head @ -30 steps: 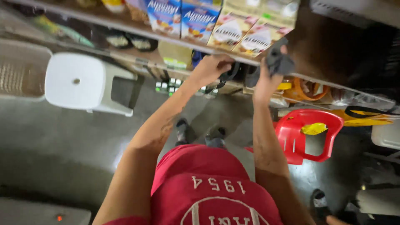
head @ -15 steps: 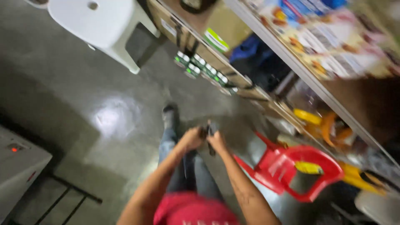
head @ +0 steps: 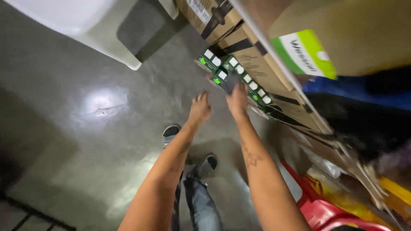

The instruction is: Wiping down almond milk cartons on a storage shelf using a cloth.

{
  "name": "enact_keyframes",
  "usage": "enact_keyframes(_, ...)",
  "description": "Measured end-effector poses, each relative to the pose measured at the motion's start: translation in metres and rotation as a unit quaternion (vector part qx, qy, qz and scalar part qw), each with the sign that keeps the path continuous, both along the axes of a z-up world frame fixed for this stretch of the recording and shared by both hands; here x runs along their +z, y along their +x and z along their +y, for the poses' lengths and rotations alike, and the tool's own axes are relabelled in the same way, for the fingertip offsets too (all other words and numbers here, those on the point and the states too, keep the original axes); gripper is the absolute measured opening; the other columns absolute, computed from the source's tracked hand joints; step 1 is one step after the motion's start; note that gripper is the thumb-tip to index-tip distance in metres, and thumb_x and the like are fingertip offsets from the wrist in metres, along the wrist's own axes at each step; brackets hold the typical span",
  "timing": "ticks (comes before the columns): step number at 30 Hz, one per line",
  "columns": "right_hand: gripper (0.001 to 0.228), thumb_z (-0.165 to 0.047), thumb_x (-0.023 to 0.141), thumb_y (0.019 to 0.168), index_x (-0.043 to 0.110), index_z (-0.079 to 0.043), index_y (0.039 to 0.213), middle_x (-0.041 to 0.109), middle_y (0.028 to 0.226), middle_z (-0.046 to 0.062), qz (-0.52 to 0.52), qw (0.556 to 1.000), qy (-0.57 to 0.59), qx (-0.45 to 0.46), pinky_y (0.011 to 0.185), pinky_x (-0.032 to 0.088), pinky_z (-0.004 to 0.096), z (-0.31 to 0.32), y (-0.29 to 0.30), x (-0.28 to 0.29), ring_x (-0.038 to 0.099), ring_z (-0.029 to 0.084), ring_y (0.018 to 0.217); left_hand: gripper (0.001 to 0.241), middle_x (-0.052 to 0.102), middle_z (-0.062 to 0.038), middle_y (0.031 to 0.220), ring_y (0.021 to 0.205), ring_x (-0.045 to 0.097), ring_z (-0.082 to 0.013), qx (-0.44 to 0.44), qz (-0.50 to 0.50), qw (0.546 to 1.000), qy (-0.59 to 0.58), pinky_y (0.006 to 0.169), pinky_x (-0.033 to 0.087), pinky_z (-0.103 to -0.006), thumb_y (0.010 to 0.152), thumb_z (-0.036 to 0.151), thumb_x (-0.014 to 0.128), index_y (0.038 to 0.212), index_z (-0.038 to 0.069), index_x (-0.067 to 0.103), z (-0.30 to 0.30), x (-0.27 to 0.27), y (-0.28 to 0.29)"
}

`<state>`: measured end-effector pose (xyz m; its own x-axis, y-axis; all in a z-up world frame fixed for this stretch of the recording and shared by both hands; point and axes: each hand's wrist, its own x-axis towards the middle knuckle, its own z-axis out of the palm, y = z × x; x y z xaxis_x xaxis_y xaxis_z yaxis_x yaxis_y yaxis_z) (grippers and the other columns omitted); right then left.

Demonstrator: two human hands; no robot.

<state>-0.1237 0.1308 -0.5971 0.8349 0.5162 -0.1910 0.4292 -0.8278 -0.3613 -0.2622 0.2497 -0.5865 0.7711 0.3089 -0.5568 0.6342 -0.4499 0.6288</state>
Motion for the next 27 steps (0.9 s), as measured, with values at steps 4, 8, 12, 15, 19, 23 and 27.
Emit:
enact_keyframes(4, 0.078, -0.006, 0.075, 0.082, 0.036, -0.003, 0.149, 0.047, 0.148, 0.017, 0.052, 0.978, -0.170, 0.105, 0.109, 0.044, 0.052, 0.034, 0.016, -0.041, 0.039, 0.038, 0.137, 0.078, 0.028, -0.017, 0.162, 0.150, 0.025, -0.0431, 0.049, 0.045, 0.995, -0.071, 0.121, 0.031, -0.0554, 0.095, 0.011, 0.061, 0.161, 0.009, 0.020, 0.000, -0.097, 0.034)
enact_keyframes(8, 0.071, -0.011, 0.069, 0.089, 0.032, -0.007, 0.150, 0.034, 0.156, 0.012, 0.023, 0.947, -0.290, 0.136, 0.107, 0.034, 0.052, 0.036, 0.009, -0.088, 0.028, 0.032, 0.141, 0.079, 0.027, -0.021, 0.165, 0.153, 0.023, -0.0396, 0.096, 0.027, 0.986, -0.131, 0.121, 0.024, -0.0586, 0.099, 0.012, 0.059, 0.163, 0.008, 0.013, -0.013, -0.169, 0.017)
enact_keyframes(12, 0.069, -0.018, 0.068, 0.090, 0.031, -0.012, 0.149, 0.035, 0.154, 0.011, 0.034, 0.947, -0.287, 0.141, 0.115, 0.026, 0.061, 0.034, -0.001, -0.068, 0.024, 0.035, 0.145, 0.067, 0.036, -0.029, 0.158, 0.148, 0.032, -0.0460, 0.103, 0.009, 0.984, -0.142, 0.118, 0.027, -0.0617, 0.099, 0.012, 0.058, 0.158, 0.003, 0.029, -0.012, -0.157, -0.042)
enact_keyframes(15, 0.078, -0.020, 0.080, 0.076, 0.041, -0.009, 0.143, 0.045, 0.146, 0.012, -0.060, 0.956, -0.224, 0.180, 0.095, 0.057, 0.051, 0.000, -0.014, -0.065, 0.041, 0.038, 0.137, 0.068, 0.048, -0.024, 0.149, 0.139, 0.046, -0.0445, 0.086, 0.037, 0.991, -0.093, 0.112, 0.043, -0.0570, 0.090, 0.016, 0.068, 0.152, 0.009, 0.041, 0.005, -0.092, -0.077)
enact_keyframes(19, 0.082, -0.018, 0.083, 0.068, 0.046, -0.003, 0.139, 0.051, 0.134, 0.018, 0.030, 0.964, -0.139, 0.224, 0.088, 0.053, 0.061, -0.044, -0.048, 0.046, 0.046, 0.042, 0.128, 0.106, 0.016, -0.023, 0.165, 0.150, 0.023, -0.0440, -0.081, 0.094, 0.992, -0.038, 0.117, 0.033, -0.0585, 0.082, 0.028, 0.080, 0.162, 0.009, 0.013, 0.035, 0.081, -0.086)
enact_keyframes(23, 0.085, -0.018, 0.090, 0.052, 0.061, -0.006, 0.131, 0.067, 0.112, 0.018, 0.124, 0.967, 0.054, 0.215, 0.098, 0.050, 0.052, -0.109, -0.084, 0.197, 0.063, 0.042, 0.111, 0.122, 0.035, -0.035, 0.152, 0.146, 0.030, -0.0475, -0.233, 0.007, 0.972, -0.012, 0.120, 0.024, -0.0607, 0.068, 0.074, 0.077, 0.148, -0.006, 0.030, 0.012, 0.253, -0.071)
enact_keyframes(27, 0.085, -0.023, 0.096, 0.059, 0.062, -0.011, 0.135, 0.063, 0.132, 0.012, 0.228, 0.949, 0.176, 0.126, 0.096, 0.051, 0.037, -0.136, -0.089, 0.382, 0.065, 0.029, 0.120, 0.068, 0.063, 0.002, 0.069, 0.061, 0.047, -0.0131, -0.085, -0.110, 0.979, -0.152, 0.062, 0.046, -0.0370, 0.055, 0.064, 0.088, 0.092, 0.019, 0.054, -0.024, 0.431, -0.069)
